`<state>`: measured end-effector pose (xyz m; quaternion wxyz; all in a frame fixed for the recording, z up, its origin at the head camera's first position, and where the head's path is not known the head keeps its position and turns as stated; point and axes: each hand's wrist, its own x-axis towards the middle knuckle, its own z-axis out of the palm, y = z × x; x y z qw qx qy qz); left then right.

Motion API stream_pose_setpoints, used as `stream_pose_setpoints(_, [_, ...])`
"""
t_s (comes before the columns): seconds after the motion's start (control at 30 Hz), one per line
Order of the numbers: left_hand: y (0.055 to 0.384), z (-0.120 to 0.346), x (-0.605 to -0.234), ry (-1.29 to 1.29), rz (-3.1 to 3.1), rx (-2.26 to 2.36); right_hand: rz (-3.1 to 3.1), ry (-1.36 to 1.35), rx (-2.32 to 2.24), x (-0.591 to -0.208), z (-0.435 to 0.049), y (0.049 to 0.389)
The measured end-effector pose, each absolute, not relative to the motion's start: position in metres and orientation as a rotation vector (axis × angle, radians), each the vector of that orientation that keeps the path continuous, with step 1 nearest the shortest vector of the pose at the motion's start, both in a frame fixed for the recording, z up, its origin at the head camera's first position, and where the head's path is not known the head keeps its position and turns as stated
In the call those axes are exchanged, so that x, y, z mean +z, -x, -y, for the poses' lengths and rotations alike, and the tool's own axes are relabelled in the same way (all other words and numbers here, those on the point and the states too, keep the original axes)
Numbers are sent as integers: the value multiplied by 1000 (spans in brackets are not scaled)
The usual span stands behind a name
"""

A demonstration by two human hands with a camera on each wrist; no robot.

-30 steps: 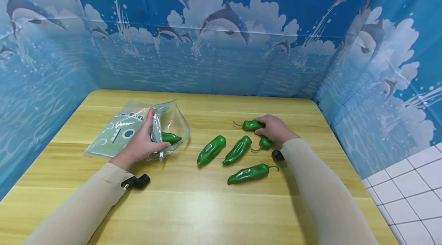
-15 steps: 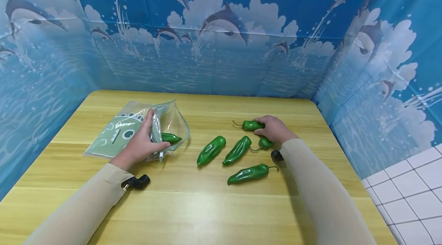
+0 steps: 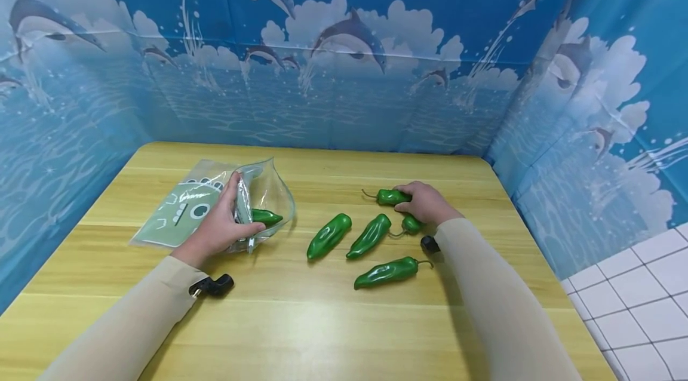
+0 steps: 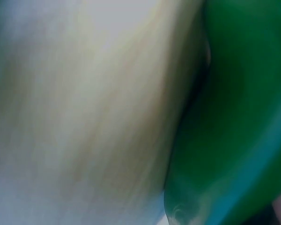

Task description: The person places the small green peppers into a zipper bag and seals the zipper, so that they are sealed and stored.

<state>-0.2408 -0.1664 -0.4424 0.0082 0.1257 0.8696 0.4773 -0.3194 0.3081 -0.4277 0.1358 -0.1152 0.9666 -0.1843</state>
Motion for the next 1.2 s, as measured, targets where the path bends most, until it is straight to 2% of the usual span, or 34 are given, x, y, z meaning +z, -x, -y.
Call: stream_pose_setpoints(1.2, [242,165,-442,-388,-2715,1483,-2834,347,-609,-416,-299,323])
